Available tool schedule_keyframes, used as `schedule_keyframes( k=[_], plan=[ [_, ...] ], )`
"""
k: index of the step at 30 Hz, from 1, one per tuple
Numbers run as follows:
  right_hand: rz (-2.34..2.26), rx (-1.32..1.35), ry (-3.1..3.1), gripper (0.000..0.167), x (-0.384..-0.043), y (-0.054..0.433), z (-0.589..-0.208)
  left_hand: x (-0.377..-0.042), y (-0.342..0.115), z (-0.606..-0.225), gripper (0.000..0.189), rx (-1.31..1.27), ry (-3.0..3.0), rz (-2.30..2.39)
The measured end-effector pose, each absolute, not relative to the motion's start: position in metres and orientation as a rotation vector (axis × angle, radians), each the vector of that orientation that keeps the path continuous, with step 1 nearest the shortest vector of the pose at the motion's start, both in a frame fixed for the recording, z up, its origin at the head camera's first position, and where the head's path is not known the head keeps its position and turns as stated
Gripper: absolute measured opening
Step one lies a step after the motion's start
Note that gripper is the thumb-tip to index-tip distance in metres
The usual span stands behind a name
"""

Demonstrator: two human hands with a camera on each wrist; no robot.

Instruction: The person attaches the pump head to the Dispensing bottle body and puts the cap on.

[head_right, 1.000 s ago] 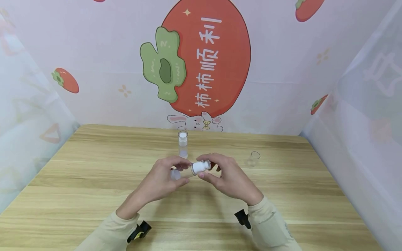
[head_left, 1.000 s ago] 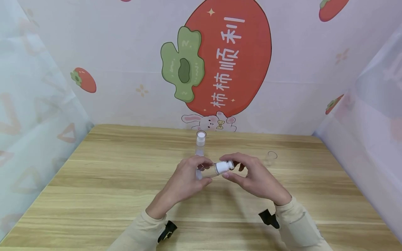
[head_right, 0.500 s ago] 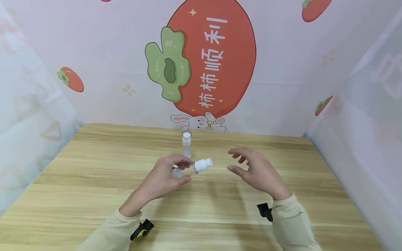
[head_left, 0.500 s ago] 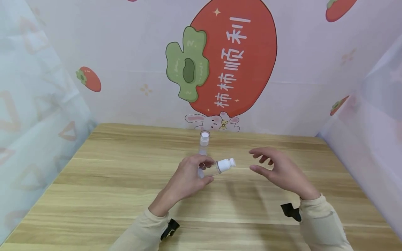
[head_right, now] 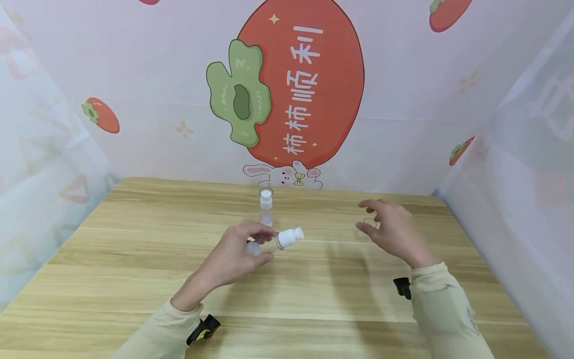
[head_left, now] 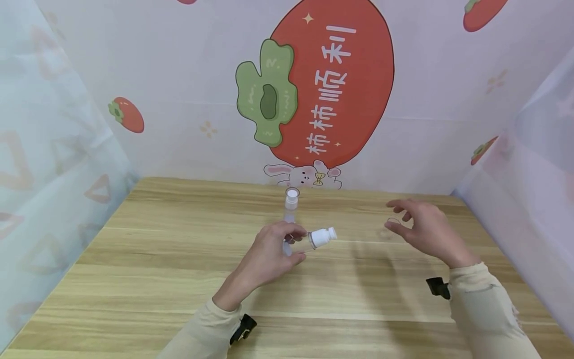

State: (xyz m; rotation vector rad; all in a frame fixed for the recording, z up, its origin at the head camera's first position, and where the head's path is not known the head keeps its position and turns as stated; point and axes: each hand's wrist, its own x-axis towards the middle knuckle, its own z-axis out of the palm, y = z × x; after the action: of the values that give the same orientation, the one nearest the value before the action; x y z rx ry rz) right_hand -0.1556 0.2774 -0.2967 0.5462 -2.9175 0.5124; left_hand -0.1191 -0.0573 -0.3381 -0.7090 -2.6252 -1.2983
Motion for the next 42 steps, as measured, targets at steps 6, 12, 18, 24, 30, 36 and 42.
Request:
schedule_keyframes(
  k=[6, 12, 18, 24, 30, 36, 42],
  plan=[
    [0.465, 0.482, -3.012, 0.048, -0.168, 0.289, -0.295, -0.119, -0.057, -0.338, 0.034, -0.707, -2.623, -1.289],
    [0.418, 0.479, -3.113, 0.058, -0.182, 0.294, -0.3, -0.118, -0.058, -0.338, 0.034, -0.705, -2.626, -1.286],
    [0.365, 0.49, -3.19, 0.063, -0.195, 0.298, -0.304, -0.118, -0.058, -0.337, 0.034, -0.702, -2.629, -1.306],
    [0.307, 0.496, -3.25, 0.061, -0.205, 0.298, -0.311, -0.118, -0.058, -0.337, 0.035, -0.703, -2.632, -1.302],
    [0.25, 0.458, -3.323, 0.059, -0.21, 0.299, -0.322, -0.118, -0.057, -0.338, 0.035, -0.709, -2.624, -1.304],
    [0.259, 0.456, -3.319, 0.055, -0.211, 0.301, -0.33, -0.118, -0.057, -0.337, 0.035, -0.706, -2.617, -1.316],
    [0.275, 0.459, -3.329, 0.047, -0.21, 0.302, -0.335, -0.118, -0.057, -0.338, 0.035, -0.708, -2.618, -1.291]
  ],
)
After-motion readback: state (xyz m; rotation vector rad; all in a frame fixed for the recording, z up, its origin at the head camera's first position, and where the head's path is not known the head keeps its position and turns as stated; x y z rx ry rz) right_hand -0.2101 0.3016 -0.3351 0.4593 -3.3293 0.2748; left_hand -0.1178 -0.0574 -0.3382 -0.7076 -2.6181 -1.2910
